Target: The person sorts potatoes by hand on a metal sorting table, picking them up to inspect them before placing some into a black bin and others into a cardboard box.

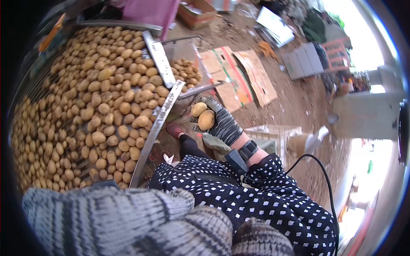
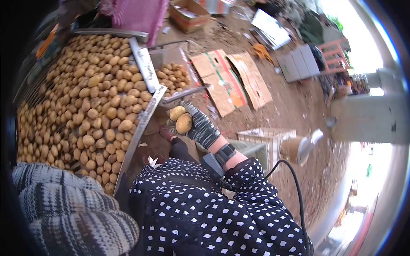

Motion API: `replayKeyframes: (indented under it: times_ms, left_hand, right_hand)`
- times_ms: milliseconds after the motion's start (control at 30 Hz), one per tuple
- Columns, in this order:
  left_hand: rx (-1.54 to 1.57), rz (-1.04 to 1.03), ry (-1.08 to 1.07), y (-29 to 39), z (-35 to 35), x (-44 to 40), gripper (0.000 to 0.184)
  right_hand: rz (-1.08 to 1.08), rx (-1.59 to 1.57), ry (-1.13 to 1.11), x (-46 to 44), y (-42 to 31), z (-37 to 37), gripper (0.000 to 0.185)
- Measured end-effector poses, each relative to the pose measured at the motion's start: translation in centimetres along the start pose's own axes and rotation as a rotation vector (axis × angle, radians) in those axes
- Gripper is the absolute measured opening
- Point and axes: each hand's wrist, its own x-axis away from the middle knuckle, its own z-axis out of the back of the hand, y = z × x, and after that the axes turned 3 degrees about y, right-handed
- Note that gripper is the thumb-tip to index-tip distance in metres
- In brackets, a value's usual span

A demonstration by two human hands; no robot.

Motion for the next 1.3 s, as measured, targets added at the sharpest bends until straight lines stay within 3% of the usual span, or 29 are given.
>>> replayKeyframes:
  times_ms: [33, 100, 133, 233, 467, 567, 800, 1033, 1100, 1167, 1233, 1300]
  left_hand:
    - [0.04, -0.021, -0.022, 0.2, -0.4, -0.2, 0.013]
    - [0.096, -0.048, -0.065, 0.6, -1.1, -0.7, 0.012]
    - [0.11, -0.059, -0.087, 0.7, -1.3, -0.9, 0.012]
    - [0.143, -0.086, -0.147, 0.8, -2.9, -1.5, 0.011]
    - [0.231, -0.116, -0.285, 2.1, -7.6, -4.4, 0.008]
    - [0.269, -0.128, -0.395, 3.2, -8.6, -4.8, 0.007]
    - [0.4, -0.246, -0.514, 7.3, -13.7, -6.8, 0.004]
    - [0.395, -0.206, -0.536, 8.3, -14.3, -6.7, 0.002]
    - [0.39, -0.209, -0.518, 8.1, -14.2, -6.9, 0.001]
    - [0.383, -0.203, -0.487, 7.7, -14.3, -7.1, 0.002]
    - [0.401, -0.163, -0.547, 7.8, -13.5, -6.3, 0.002]
    - [0.412, -0.183, -0.551, 7.9, -13.5, -7.1, 0.003]
  right_hand:
    - [0.024, -0.021, 0.031, 0.2, 0.7, 2.7, 0.034]
    - [0.306, 0.297, 0.069, 1.1, 1.7, 4.6, 0.035]
    - [0.09, -0.062, 0.074, 2.8, 1.1, 5.7, 0.037]
    - [-0.008, -0.256, 0.121, 2.1, 2.2, 9.6, 0.033]
    - [0.104, -0.232, 0.152, 3.6, 2.8, 9.2, 0.04]
    - [0.038, -0.356, 0.174, 4.3, 4.3, 11.5, 0.041]
    - [0.22, -0.456, 0.293, 8.2, 3.4, 16.8, 0.034]
    - [0.428, -0.635, 0.287, 12.8, 0.9, 19.3, 0.041]
    - [0.491, -0.482, 0.349, 13.4, 1.5, 20.8, 0.042]
    - [0.498, -0.632, 0.323, 13.4, 0.9, 22.1, 0.032]
    - [0.431, -0.485, 0.32, 14.3, 1.4, 23.3, 0.03]
    - [0.441, -0.579, 0.309, 14.8, 0.5, 23.3, 0.03]
